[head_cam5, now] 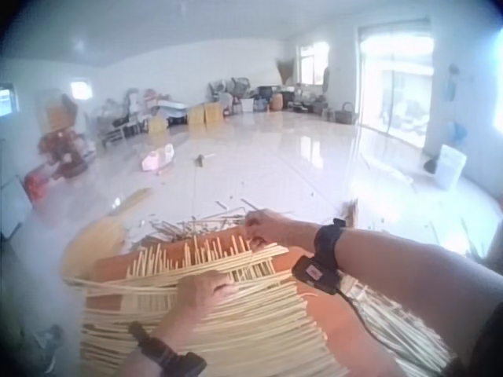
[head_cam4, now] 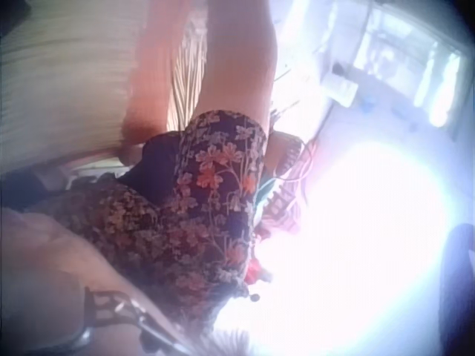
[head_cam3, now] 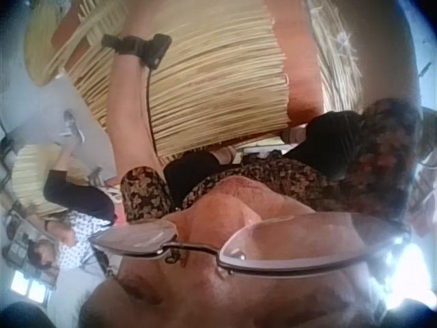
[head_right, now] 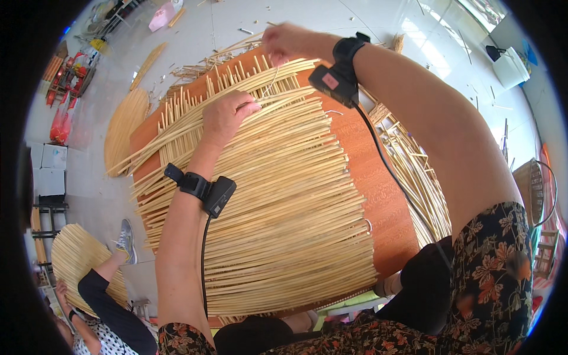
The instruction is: The person weaves thin bamboo strips into a mat by hand, repeatedly threading each strip through the existing weave and tightening it. The person works on a large partially completed mat laid on the floor, handling one strip at a time.
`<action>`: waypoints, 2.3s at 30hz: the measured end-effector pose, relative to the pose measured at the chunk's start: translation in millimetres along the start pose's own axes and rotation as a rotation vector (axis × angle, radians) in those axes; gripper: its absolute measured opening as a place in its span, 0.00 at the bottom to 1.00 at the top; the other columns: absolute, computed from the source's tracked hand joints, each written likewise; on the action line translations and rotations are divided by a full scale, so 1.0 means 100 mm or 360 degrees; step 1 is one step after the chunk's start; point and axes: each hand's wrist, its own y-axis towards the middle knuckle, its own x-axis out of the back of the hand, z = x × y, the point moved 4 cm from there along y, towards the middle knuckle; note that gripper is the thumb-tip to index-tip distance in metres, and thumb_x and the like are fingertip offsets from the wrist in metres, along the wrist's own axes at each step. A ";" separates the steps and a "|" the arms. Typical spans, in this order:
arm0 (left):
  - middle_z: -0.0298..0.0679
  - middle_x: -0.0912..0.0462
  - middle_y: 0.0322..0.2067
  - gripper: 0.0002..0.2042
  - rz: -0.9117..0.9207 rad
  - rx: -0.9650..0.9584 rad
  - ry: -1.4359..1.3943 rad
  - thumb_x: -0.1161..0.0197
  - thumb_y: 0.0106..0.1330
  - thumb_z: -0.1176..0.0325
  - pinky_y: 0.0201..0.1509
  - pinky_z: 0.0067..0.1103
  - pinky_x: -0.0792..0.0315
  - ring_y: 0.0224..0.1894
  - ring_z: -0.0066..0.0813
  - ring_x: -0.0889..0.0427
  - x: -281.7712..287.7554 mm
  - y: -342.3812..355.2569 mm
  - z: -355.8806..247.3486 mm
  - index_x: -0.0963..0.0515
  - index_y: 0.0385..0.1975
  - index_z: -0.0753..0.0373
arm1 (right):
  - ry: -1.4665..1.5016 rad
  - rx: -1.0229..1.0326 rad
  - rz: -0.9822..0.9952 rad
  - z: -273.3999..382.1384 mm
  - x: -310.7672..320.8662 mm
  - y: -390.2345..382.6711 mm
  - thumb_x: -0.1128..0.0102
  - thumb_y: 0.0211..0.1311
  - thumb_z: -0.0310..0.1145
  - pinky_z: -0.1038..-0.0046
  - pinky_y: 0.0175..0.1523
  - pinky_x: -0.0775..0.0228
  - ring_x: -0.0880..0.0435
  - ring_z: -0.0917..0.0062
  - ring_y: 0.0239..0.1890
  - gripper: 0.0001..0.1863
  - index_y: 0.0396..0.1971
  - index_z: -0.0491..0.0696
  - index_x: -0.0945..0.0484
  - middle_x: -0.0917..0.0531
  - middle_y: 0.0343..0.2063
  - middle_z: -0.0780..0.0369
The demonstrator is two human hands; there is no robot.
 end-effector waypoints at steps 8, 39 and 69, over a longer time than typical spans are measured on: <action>0.33 0.12 0.29 0.11 -0.0053 0.0008 -0.0062 0.27 0.62 0.54 0.33 0.27 0.24 0.29 0.34 0.15 -0.07 0.12 -0.13 0.12 0.34 0.54 | -0.0869 -0.0272 0.0689 -0.17 -0.34 -0.29 0.31 0.66 0.37 0.72 0.40 0.25 0.20 0.81 0.31 0.12 0.44 0.49 0.10 0.16 0.29 0.69; 0.47 0.18 0.49 0.12 -0.0178 -0.0101 -0.0038 0.37 0.68 0.72 0.55 0.38 0.24 0.50 0.49 0.19 -0.41 -0.20 -0.32 0.18 0.50 0.66 | 0.0795 -0.0620 -0.0074 -0.42 -0.48 -0.45 0.43 0.77 0.37 0.72 0.27 0.19 0.16 0.75 0.25 0.16 0.31 0.41 0.24 0.14 0.32 0.55; 0.41 0.22 0.48 0.19 -0.0100 -0.0206 0.0070 0.34 0.69 0.66 0.63 0.41 0.32 0.54 0.43 0.23 -0.39 -0.31 -0.40 0.21 0.57 0.65 | -0.0421 0.0268 -0.0784 0.70 -0.36 -2.60 0.39 0.73 0.36 0.74 0.39 0.22 0.16 0.79 0.30 0.13 0.39 0.41 0.14 0.15 0.27 0.61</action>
